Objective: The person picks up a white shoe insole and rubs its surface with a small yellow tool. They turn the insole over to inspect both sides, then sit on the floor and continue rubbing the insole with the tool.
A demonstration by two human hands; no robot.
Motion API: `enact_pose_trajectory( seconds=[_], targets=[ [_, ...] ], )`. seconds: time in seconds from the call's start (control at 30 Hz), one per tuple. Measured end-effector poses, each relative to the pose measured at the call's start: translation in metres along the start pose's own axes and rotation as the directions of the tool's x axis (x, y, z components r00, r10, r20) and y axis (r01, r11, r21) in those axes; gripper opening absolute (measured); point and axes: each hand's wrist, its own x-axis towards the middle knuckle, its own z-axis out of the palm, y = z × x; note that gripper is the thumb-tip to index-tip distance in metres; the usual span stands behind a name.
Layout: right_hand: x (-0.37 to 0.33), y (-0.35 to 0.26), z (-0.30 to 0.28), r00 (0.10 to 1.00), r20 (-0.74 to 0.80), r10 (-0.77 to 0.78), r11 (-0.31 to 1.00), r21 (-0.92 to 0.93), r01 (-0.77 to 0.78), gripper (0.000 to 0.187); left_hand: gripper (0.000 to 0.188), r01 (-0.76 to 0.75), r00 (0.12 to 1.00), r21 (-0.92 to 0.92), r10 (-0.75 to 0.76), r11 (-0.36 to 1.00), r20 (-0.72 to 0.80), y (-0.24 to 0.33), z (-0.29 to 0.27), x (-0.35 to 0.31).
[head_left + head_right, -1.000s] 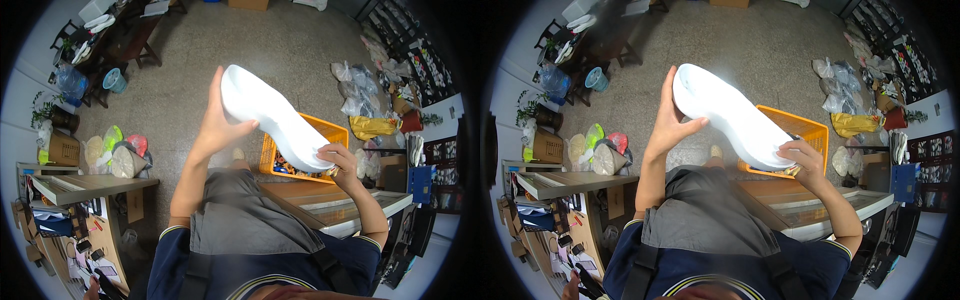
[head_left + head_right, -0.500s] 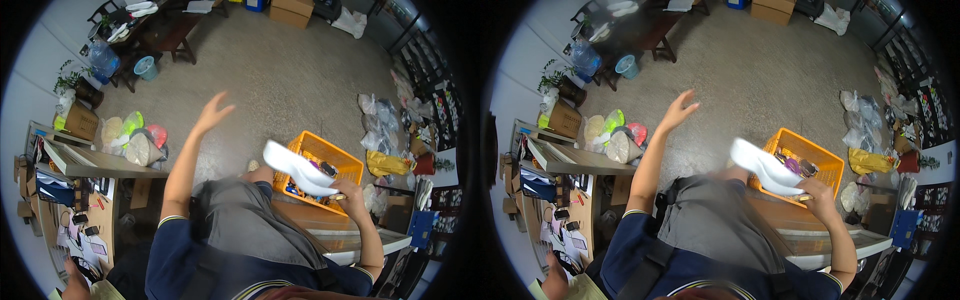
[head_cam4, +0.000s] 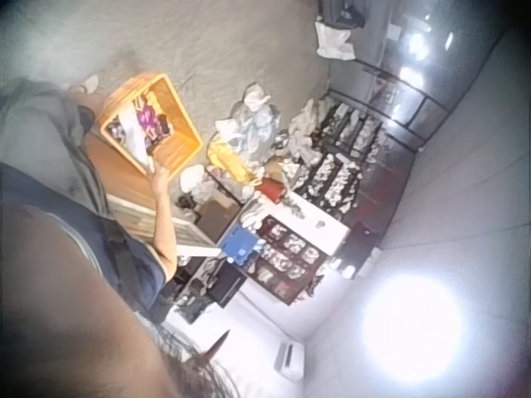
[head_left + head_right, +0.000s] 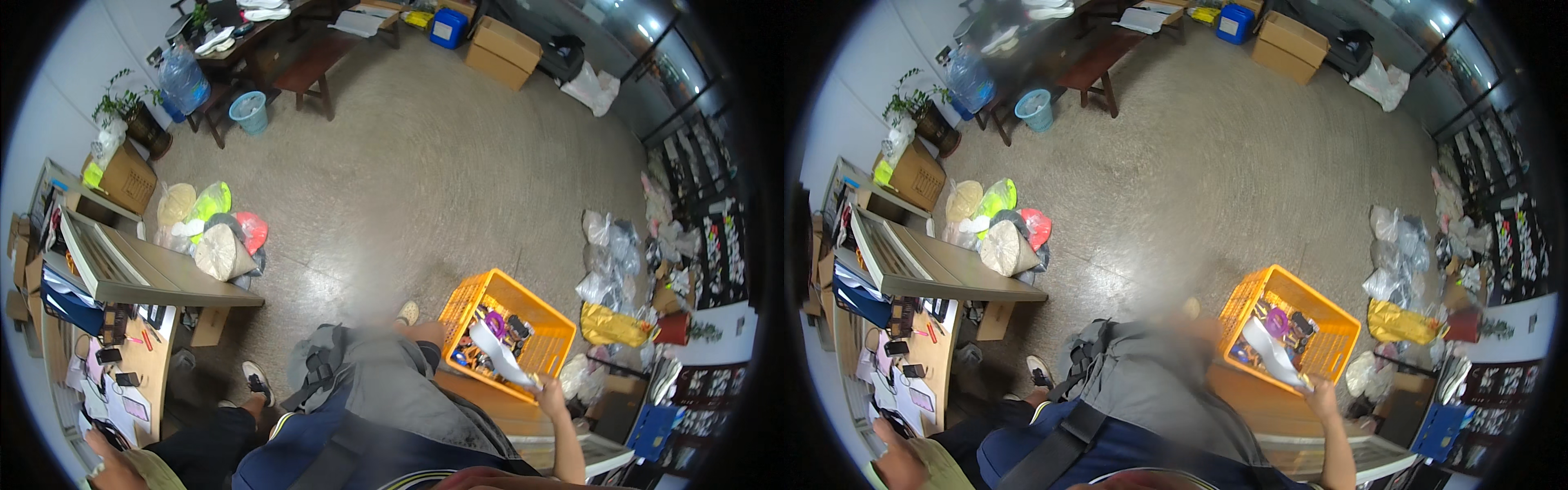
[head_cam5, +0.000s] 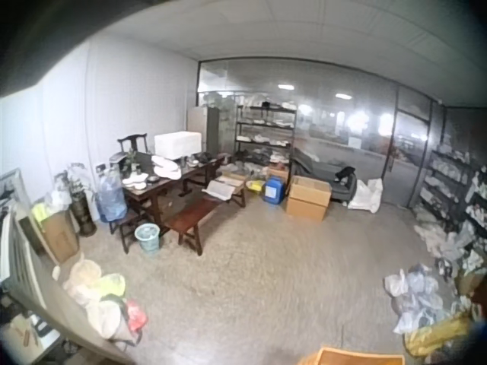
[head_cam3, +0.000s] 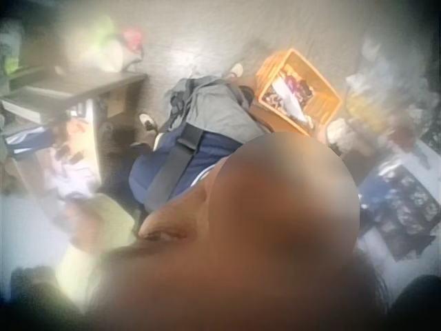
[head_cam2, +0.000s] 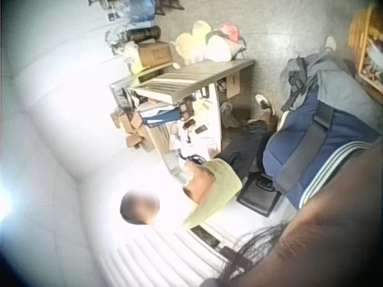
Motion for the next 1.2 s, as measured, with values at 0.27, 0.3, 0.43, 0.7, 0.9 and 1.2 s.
enact_pose_trajectory(
  seconds=[0.27, 0.3, 0.43, 0.7, 0.9, 1.2],
  targets=[
    [0.033, 0.024, 0.017, 0.992, 0.057, 0.114, 0.976, -0.191, -0.102, 0.031, 0.052, -0.298, 0.902, 0.276, 0.364, 0.914, -0.231, 0.157, -0.167, 0.072],
    [0.051, 0.020, 0.019, 0.988, 0.060, 0.141, 0.966, -0.227, -0.124, 0.031, 0.046, -0.295, 0.877, 0.350, 0.397, 0.889, -0.270, 0.184, -0.210, 0.079],
    [0.143, -0.008, 0.033, 0.987, -0.062, 0.149, 0.977, -0.147, -0.157, 0.029, 0.044, -0.266, 0.720, 0.082, 0.255, 0.960, -0.646, 0.321, -0.334, 0.090],
    [0.418, -0.093, 0.068, 0.941, -0.187, -0.283, 0.959, -0.020, 0.284, 0.016, 0.052, -0.730, 0.513, 0.191, 0.710, 0.656, -0.482, 0.620, -0.378, 0.041],
    [0.631, -0.230, 0.041, 0.656, 0.272, -0.704, 0.703, 0.134, 0.698, 0.021, 0.059, -0.829, 0.289, 0.331, 0.851, 0.451, -0.438, 0.683, -0.480, -0.064],
    [0.902, -0.435, 0.078, 0.292, 0.432, -0.853, 0.421, 0.240, 0.875, 0.039, 0.059, -0.636, 0.753, -0.441, 0.634, 0.633, -0.176, 0.625, -0.652, 0.008]
  ],
)
